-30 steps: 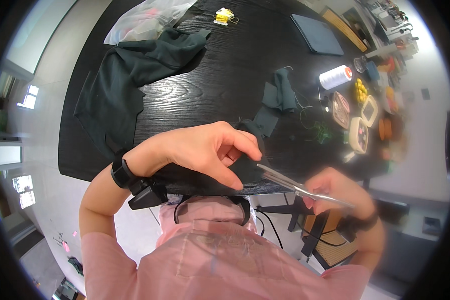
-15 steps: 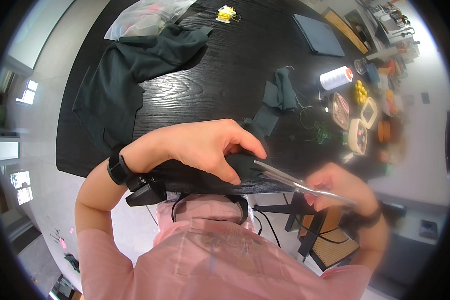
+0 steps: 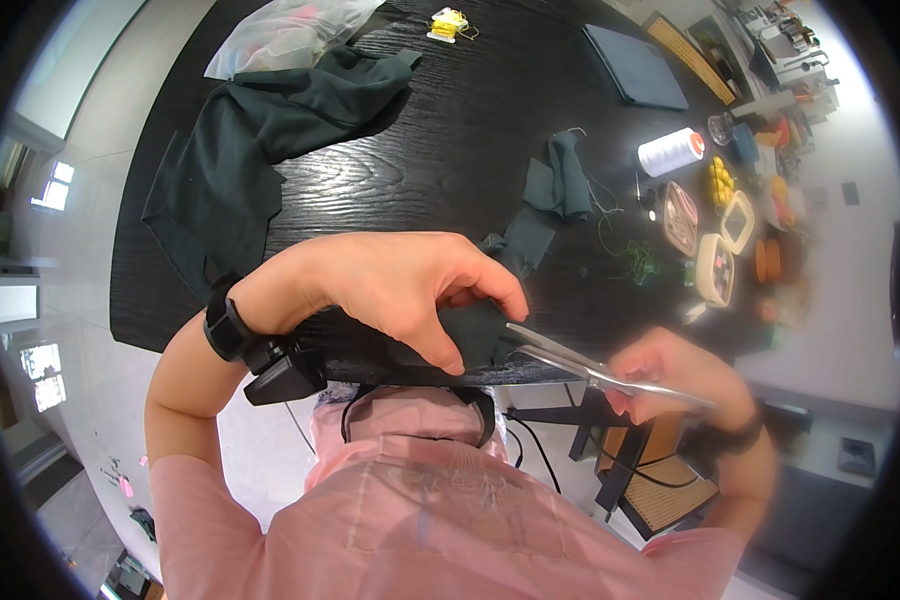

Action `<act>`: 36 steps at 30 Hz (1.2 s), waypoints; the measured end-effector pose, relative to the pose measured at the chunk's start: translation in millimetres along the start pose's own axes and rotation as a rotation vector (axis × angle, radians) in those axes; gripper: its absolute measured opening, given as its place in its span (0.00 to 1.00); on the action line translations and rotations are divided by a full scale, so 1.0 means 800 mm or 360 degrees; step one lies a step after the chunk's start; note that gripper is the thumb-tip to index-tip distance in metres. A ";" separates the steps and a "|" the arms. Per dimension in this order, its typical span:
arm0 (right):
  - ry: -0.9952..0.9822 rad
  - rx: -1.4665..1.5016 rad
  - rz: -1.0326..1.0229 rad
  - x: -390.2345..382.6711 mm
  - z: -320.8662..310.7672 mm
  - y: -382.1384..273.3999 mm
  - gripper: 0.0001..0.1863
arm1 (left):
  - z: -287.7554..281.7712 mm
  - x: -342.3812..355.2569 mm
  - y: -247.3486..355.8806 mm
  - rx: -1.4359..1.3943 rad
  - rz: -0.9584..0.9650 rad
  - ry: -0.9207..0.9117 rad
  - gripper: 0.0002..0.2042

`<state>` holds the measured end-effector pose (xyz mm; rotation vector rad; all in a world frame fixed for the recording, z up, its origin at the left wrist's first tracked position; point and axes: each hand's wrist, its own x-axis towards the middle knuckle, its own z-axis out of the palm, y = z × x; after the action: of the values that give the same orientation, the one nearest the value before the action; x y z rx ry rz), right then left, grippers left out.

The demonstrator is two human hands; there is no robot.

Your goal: The person uses shears to cut a strip from a piece of dark green fabric and then cuts several smaller rectangular segments from that strip, leaving them on the table.

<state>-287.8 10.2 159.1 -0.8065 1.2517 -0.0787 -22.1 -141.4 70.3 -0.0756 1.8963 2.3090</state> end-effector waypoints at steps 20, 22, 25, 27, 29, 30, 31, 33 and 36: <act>-0.0065 0.0140 0.0004 -0.001 0.002 0.006 0.16 | 0.002 -0.002 -0.004 0.0131 0.0161 -0.0006 0.24; -0.0064 0.0161 0.0013 -0.002 0.002 0.002 0.15 | 0.003 -0.001 -0.003 0.0195 0.0136 0.0002 0.24; 0.0015 0.0068 0.0229 -0.004 0.000 -0.010 0.23 | 0.004 -0.001 -0.007 0.0167 0.0145 0.0007 0.24; 0.0003 0.0067 0.0225 -0.005 -0.001 -0.014 0.22 | 0.003 -0.003 -0.001 0.0241 0.0141 0.0010 0.24; -0.0029 0.0081 0.0121 -0.002 -0.003 -0.002 0.18 | 0.001 -0.003 0.001 0.0314 0.0134 0.0016 0.23; -0.0062 0.0095 0.0016 0.000 -0.004 0.002 0.15 | 0.000 -0.003 0.000 0.0326 0.0180 -0.0037 0.23; -0.0063 0.0094 0.0016 0.000 -0.004 0.002 0.15 | -0.001 -0.002 0.000 0.0337 0.0226 -0.0090 0.23; -0.0083 -0.0010 -0.0093 0.003 -0.004 0.002 0.16 | -0.002 -0.002 0.000 0.0305 0.0206 -0.0121 0.23; -0.0040 -0.0097 -0.0095 0.002 -0.001 -0.004 0.18 | -0.004 -0.002 -0.002 0.0277 0.0220 -0.0164 0.23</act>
<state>-286.7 6.7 159.7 -0.8950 1.2110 -0.0789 -20.7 -144.6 68.6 0.1966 2.0999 2.1711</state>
